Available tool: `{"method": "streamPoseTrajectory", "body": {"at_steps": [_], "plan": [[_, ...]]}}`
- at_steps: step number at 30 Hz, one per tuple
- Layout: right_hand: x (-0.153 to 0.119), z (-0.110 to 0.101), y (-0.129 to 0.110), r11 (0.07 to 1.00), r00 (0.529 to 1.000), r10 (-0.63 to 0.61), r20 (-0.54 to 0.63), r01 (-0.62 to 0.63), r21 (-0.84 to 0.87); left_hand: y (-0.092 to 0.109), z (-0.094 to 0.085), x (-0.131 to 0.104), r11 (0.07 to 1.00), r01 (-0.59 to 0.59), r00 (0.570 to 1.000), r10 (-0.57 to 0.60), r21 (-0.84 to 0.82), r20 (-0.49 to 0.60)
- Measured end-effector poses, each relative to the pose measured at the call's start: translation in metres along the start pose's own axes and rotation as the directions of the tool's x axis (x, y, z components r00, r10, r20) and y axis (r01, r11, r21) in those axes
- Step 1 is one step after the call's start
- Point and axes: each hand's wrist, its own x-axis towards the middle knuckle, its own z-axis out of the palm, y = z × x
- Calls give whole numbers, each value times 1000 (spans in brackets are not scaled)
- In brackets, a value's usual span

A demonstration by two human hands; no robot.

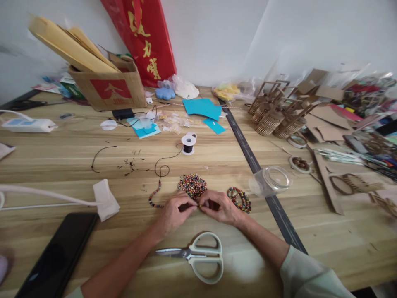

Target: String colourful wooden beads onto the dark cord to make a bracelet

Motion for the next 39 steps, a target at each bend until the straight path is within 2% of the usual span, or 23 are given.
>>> {"method": "streamPoseTrajectory", "body": {"at_steps": [9,25,39], "plan": [[0,1,3,999,999,-33,6,33,8,3,-1,0,998,2,999,-5,70,38],[2,0,2,997,997,-76,24,76,-8,4,0,-1,996,-6,998,0,88,64],[1,0,2,998,997,-70,25,70,1,2,2,-1,996,-14,999,10,92,46]]}}
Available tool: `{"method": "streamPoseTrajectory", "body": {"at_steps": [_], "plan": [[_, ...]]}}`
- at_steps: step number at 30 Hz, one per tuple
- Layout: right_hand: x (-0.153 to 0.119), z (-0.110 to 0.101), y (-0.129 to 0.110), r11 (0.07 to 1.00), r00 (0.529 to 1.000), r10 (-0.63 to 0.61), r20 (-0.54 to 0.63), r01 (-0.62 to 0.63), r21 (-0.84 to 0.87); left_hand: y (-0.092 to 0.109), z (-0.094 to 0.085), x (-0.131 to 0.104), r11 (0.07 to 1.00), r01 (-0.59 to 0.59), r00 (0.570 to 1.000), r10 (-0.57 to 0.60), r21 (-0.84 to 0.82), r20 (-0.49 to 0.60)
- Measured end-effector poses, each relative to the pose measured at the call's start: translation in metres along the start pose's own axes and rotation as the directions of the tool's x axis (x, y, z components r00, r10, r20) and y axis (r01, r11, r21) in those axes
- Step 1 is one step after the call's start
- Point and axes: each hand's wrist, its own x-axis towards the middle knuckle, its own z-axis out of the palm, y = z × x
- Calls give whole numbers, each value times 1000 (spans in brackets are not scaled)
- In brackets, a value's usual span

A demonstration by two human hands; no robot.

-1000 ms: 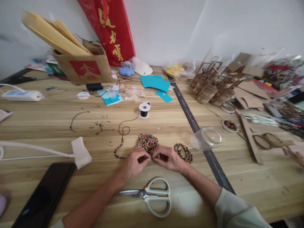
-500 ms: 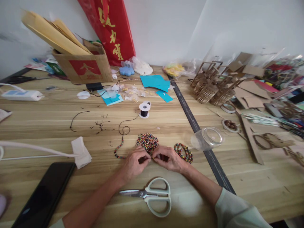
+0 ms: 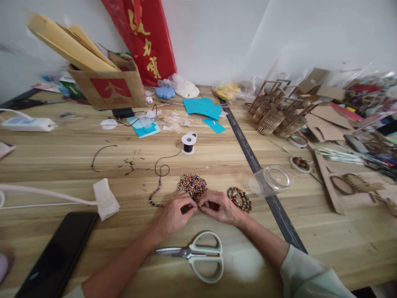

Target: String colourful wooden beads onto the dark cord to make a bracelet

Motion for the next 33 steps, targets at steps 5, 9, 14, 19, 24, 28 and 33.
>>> {"method": "streamPoseTrajectory", "body": {"at_steps": [5,9,14,19,24,28,33], "plan": [[0,0,1,1000,1000,11,-2,-11,-14,1,-1,0,1000,-9,1000,9,-7,1],[0,0,0,1000,1000,12,-3,-12,-24,2,-1,0,1000,-13,1000,13,-12,1],[0,0,0,1000,1000,15,5,-15,-24,1,-1,0,1000,-3,1000,3,-5,-2],[-1,1,1,999,1000,26,3,-26,-46,1,0,0,1000,-9,1000,9,-10,0],[-2,1,2,999,1000,28,-8,-28,-40,1,0,1,1000,-3,1000,3,-8,-2],[-1,1,3,999,1000,14,3,-14,-33,1,0,1,1000,-3,1000,3,-6,4],[0,0,1,999,1000,10,16,-10,-34,-1,0,1,1000,-10,1000,10,0,0]]}}
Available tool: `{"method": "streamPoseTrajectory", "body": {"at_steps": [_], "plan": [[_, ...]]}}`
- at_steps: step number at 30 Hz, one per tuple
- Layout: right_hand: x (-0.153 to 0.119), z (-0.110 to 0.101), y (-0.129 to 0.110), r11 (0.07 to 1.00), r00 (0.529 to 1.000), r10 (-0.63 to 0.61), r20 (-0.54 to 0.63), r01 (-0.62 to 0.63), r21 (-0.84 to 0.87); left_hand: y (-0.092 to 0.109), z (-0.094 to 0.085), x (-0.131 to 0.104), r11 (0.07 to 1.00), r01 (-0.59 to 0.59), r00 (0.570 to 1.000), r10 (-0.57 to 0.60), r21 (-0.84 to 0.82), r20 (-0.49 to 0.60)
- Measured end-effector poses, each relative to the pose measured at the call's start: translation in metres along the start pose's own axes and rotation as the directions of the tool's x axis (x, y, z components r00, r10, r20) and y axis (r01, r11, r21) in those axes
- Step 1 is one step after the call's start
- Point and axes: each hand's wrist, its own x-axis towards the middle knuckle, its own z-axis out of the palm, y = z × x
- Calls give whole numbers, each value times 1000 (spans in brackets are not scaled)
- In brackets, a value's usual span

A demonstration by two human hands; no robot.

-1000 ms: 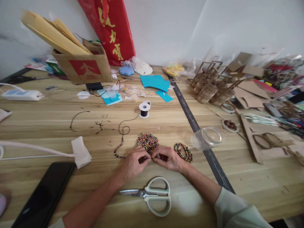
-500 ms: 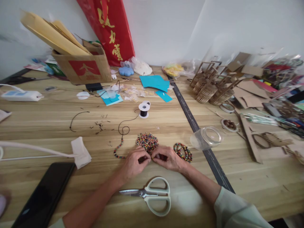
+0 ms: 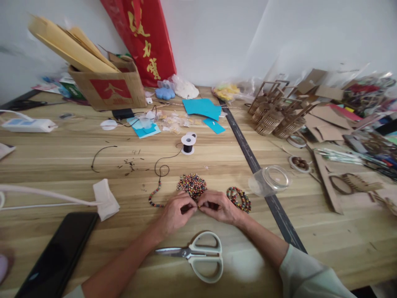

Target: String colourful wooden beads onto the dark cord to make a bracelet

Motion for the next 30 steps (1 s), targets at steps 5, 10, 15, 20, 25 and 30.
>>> {"method": "streamPoseTrajectory", "body": {"at_steps": [5,10,15,20,25,30], "plan": [[-1,1,-1,999,999,35,-29,-34,32,0,0,0,1000,0,1000,0,-3,-5],[-1,1,1,999,999,19,-34,-18,38,2,-1,0,1000,4,1000,-4,6,8],[0,0,1,999,1000,-1,-7,1,41,1,-1,0,1000,10,1000,-10,16,10],[0,0,0,1000,1000,11,-11,-11,17,1,-1,0,1000,-11,1000,11,12,19],[0,0,0,1000,1000,-3,2,3,5,-1,-1,0,1000,-23,1000,23,17,15],[0,-1,-1,1000,1000,-4,7,4,12,-3,1,-1,999,-38,999,38,8,4]]}}
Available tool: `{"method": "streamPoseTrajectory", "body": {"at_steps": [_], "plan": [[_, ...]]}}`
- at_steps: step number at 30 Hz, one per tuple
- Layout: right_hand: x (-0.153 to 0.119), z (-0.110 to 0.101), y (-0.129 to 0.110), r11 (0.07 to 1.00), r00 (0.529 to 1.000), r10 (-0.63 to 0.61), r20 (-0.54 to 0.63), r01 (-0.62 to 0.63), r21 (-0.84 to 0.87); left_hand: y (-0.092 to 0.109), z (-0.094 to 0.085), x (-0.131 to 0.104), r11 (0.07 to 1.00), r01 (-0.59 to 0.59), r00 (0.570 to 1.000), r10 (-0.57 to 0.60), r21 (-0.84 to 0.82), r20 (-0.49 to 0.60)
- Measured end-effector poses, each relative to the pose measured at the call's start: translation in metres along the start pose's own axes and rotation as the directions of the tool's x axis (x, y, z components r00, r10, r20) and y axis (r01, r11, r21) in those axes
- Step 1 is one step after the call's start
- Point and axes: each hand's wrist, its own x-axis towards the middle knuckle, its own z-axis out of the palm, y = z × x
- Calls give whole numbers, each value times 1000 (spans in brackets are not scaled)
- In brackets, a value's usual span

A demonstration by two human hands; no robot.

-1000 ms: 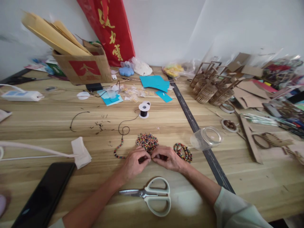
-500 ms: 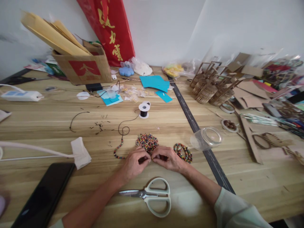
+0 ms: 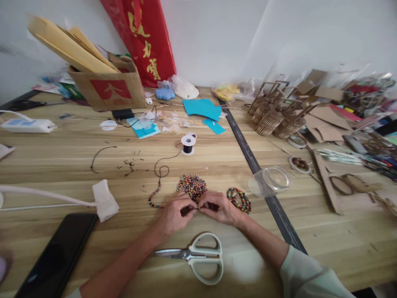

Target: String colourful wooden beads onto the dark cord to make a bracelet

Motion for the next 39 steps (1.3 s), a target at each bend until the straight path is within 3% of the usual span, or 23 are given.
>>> {"method": "streamPoseTrajectory", "body": {"at_steps": [8,21,30,39], "plan": [[-1,1,0,1000,1000,15,-26,-14,19,2,-1,-1,996,78,997,-78,-43,-11],[-2,3,5,1000,1000,4,-11,-4,-4,3,0,1,997,53,998,-54,-49,-24],[-1,3,5,1000,1000,-21,-19,20,-14,3,0,-1,983,147,989,-147,-110,7],[-1,2,2,1000,999,-15,-39,14,-10,7,-1,-2,984,114,993,-116,-140,-8]]}}
